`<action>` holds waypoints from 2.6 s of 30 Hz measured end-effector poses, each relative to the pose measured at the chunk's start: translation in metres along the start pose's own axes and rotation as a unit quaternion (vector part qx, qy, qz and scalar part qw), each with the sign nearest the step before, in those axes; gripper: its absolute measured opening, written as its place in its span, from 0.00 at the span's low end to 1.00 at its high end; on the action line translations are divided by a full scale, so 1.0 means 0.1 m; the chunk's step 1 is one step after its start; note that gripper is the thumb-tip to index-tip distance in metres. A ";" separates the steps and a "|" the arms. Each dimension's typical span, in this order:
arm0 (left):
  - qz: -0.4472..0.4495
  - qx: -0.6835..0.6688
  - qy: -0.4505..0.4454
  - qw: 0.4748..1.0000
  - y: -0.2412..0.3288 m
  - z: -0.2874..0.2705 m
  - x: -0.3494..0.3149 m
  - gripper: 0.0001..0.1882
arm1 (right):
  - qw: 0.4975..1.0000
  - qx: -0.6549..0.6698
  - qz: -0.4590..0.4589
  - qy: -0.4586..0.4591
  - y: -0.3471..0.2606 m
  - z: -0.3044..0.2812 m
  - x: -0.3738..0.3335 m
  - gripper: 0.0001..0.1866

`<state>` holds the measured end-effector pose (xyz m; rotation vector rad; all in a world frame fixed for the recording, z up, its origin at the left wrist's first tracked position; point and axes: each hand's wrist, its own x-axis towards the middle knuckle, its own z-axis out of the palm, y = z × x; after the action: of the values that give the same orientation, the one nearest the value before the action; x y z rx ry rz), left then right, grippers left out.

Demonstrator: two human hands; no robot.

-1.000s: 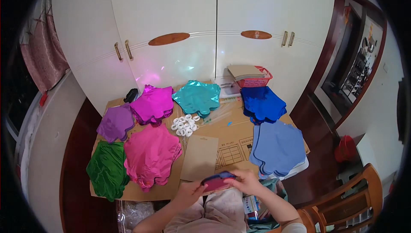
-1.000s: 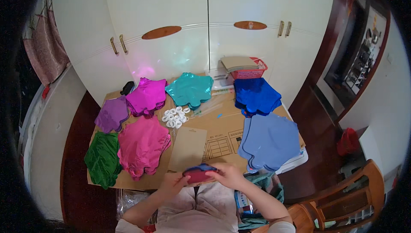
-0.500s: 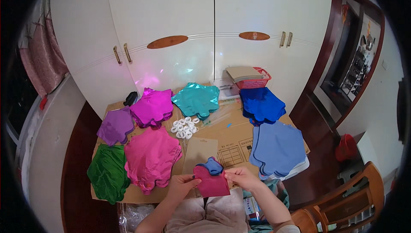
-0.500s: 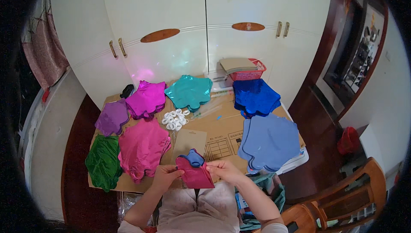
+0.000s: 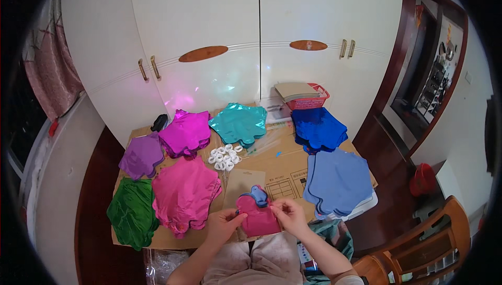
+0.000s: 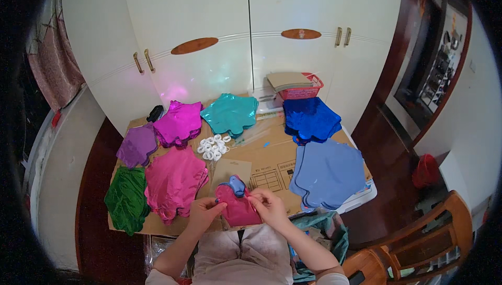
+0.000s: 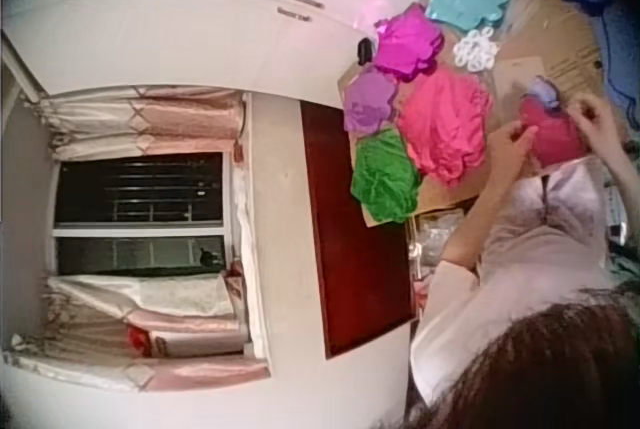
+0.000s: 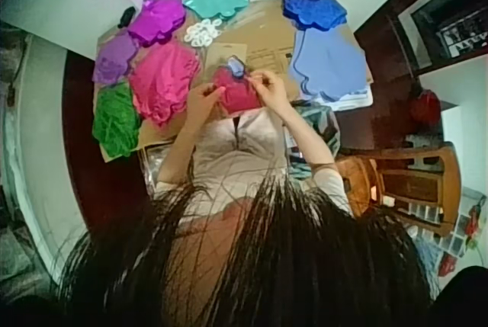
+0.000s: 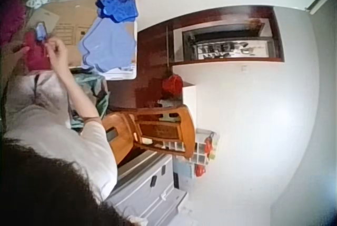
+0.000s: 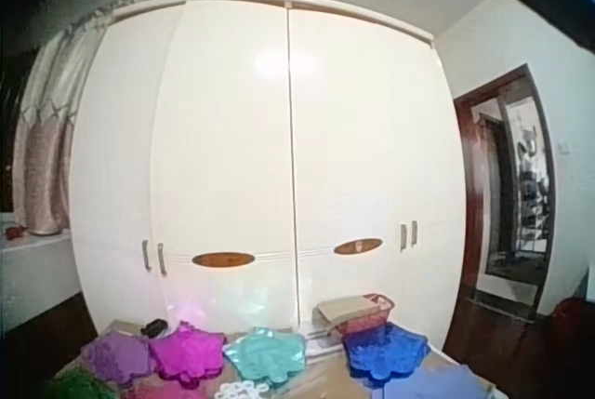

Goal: Folding colorful clothes and placing them into clear plastic bags with cardboard backing.

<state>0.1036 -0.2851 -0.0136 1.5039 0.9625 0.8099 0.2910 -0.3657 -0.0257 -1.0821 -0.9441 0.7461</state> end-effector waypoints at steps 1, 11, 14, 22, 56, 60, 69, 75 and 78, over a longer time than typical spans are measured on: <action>0.012 0.009 0.004 1.000 0.00 0.01 0.03 0.07 | 0.999 -0.031 0.002 -0.015 -0.01 -0.01 0.01 0.07; 0.023 0.037 -0.073 0.996 0.01 0.08 0.34 0.08 | 0.983 -0.152 0.091 -0.044 0.15 -0.20 0.33 0.11; 0.014 0.071 -0.084 0.994 -0.11 0.08 0.51 0.09 | 0.980 -0.091 0.160 -0.077 0.28 -0.27 0.52 0.13; 0.039 0.184 -0.077 0.979 -0.37 0.14 0.80 0.14 | 0.948 -0.149 0.218 -0.178 0.63 -0.41 1.02 0.05; 0.514 0.559 -0.125 0.639 -0.28 -0.04 0.58 0.06 | 0.662 -0.590 -0.413 -0.209 0.41 -0.13 0.61 0.03; 0.507 0.568 -0.125 0.636 -0.30 -0.05 0.57 0.06 | 0.685 -0.606 -0.333 -0.229 0.37 -0.10 0.56 0.07; 0.491 0.560 -0.108 0.658 -0.27 -0.08 0.56 0.08 | 0.712 -0.598 -0.317 -0.188 0.48 -0.05 0.24 0.18; 0.502 0.550 -0.080 0.662 -0.23 -0.15 0.55 0.12 | 0.685 -0.607 -0.341 -0.215 0.45 -0.06 0.23 0.17; 0.491 0.542 -0.080 0.678 -0.22 -0.16 0.52 0.13 | 0.709 -0.593 -0.302 -0.235 0.44 -0.08 0.24 0.17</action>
<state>0.1089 -0.2302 -0.0344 3.2359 0.3524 0.7876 0.3061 -0.3341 -0.0628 -1.5244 -2.2456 -0.3034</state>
